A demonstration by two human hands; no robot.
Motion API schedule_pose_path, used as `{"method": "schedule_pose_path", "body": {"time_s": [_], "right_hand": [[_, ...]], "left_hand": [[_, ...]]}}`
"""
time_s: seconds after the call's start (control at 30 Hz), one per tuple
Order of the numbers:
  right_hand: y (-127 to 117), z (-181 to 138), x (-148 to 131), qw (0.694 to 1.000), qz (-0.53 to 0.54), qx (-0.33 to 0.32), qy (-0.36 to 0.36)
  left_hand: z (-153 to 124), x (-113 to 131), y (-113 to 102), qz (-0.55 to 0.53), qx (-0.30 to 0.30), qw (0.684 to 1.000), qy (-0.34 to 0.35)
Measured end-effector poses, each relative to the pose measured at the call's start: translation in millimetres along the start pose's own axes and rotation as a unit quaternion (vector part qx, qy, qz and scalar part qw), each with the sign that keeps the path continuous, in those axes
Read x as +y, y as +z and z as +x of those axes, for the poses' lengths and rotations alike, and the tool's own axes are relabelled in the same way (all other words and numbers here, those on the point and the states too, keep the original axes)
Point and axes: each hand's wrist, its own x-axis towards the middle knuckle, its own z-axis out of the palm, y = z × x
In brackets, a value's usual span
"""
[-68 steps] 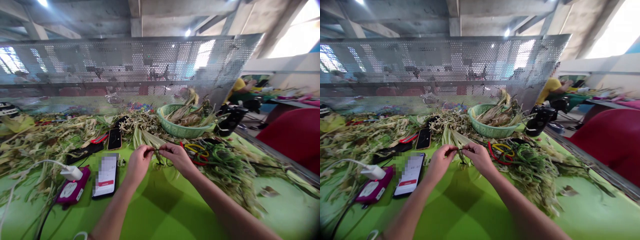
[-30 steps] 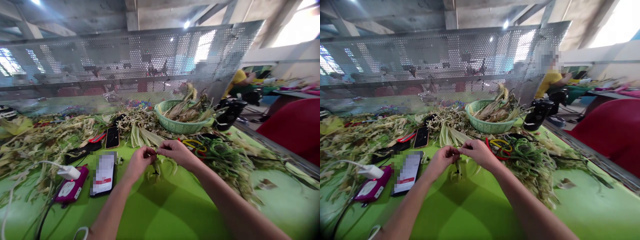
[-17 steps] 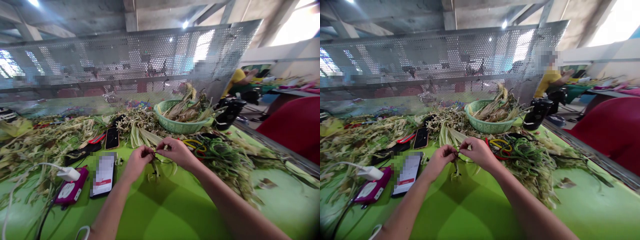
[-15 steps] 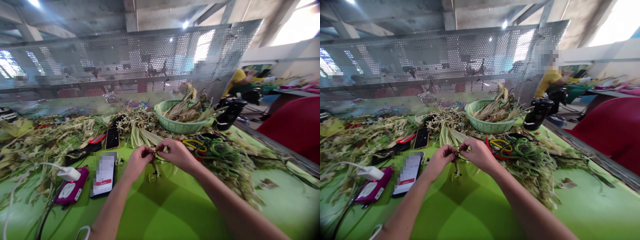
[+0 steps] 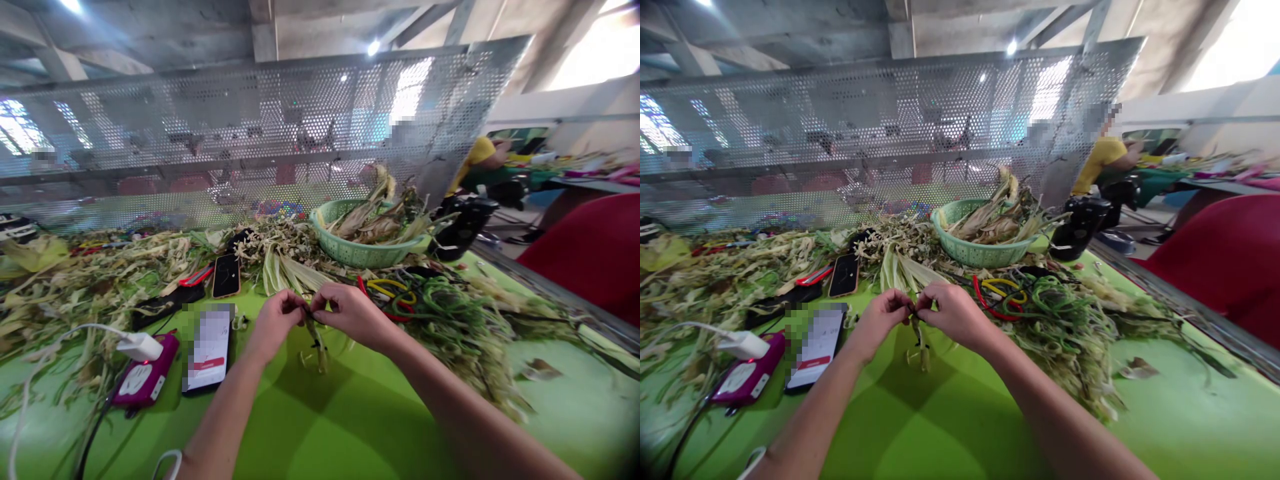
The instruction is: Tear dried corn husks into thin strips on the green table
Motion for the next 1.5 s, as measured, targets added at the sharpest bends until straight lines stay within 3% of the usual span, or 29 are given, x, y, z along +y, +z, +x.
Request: {"method": "schedule_pose_path", "body": {"time_s": [0.27, 0.7, 1.0, 1.17, 1.5], "right_hand": [[5, 2, 6, 0.999, 0.038, 0.022, 0.028], [13, 1, 3, 0.997, -0.055, 0.049, 0.031], [16, 0, 4, 0.997, -0.002, 0.053, 0.055], [18, 2, 10, 0.991, 0.096, 0.052, 0.078], [21, 3, 17, 0.983, 0.149, 0.047, 0.094]], "left_hand": [[-2, 4, 4, 0.022, 0.038, 0.999, 0.011], [-4, 7, 9, 0.142, 0.065, 0.984, 0.090], [-11, 12, 15, 0.239, 0.100, 0.950, 0.175], [-12, 12, 19, 0.270, 0.120, 0.931, 0.213], [-13, 12, 21, 0.278, 0.138, 0.927, 0.210]]}}
